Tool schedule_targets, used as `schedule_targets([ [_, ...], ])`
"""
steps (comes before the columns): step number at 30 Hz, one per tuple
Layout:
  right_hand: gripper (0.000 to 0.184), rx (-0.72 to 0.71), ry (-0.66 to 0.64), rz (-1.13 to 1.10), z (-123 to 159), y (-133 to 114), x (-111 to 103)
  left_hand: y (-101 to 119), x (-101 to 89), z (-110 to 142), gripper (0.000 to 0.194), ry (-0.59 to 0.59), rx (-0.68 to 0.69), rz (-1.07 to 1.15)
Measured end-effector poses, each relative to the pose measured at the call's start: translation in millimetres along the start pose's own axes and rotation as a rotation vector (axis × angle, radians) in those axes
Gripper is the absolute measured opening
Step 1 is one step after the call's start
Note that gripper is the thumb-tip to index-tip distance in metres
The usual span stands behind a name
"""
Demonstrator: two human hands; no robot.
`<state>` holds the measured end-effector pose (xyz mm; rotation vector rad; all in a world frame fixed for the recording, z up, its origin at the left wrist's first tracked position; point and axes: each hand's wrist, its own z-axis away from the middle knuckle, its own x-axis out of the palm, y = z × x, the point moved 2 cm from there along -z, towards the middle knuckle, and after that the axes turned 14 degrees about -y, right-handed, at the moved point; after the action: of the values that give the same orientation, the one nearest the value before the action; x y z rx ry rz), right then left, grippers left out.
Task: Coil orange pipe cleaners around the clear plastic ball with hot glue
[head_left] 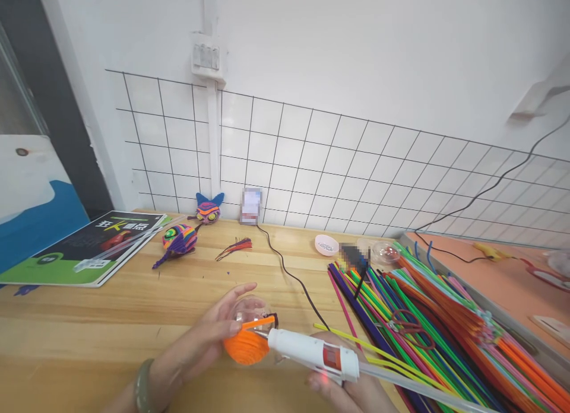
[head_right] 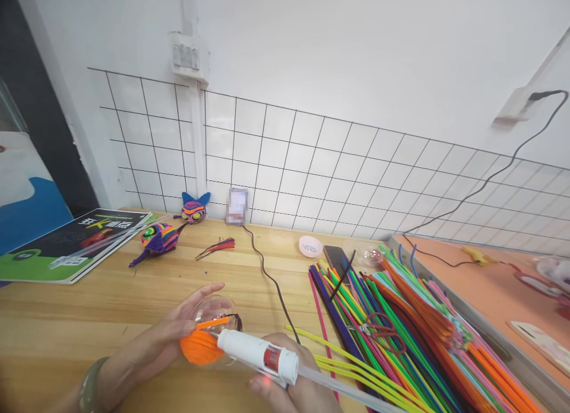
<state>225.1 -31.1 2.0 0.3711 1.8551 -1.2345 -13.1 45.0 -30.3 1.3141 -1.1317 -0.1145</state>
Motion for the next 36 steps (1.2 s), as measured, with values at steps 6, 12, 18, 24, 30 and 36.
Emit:
schedule_targets([
  [6, 0.032, 0.062, 0.006, -0.025, 1.4, 0.9, -0.5, 3.7, 2.1, 0.7, 0.060, 0.036, -0.005, -0.017],
  [12, 0.031, 0.021, -0.033, -0.046, 0.0, -0.2, -0.5, 0.8, -0.5, 0.3, 0.062, 0.004, -0.010, 0.011],
  [18, 0.036, 0.033, -0.016, -0.014, 0.6, 5.6, 1.7, 1.5, -1.5, 1.4, 0.062, 0.032, -0.012, -0.021],
  [24, 0.035, 0.031, -0.005, -0.060, 1.0, 2.0, 1.4, 3.5, 0.0, 3.1, 0.062, 0.034, -0.026, -0.018],
  [30, 0.032, 0.069, 0.015, -0.133, 0.4, 5.5, 1.4, 3.0, 0.1, 3.1, 0.065, 0.034, -0.026, 0.009],
  [36, 0.038, 0.048, 0.054, -0.407, -2.9, 0.6, -2.4, 6.6, 3.9, 3.2, 0.063, 0.072, -0.014, 0.034],
])
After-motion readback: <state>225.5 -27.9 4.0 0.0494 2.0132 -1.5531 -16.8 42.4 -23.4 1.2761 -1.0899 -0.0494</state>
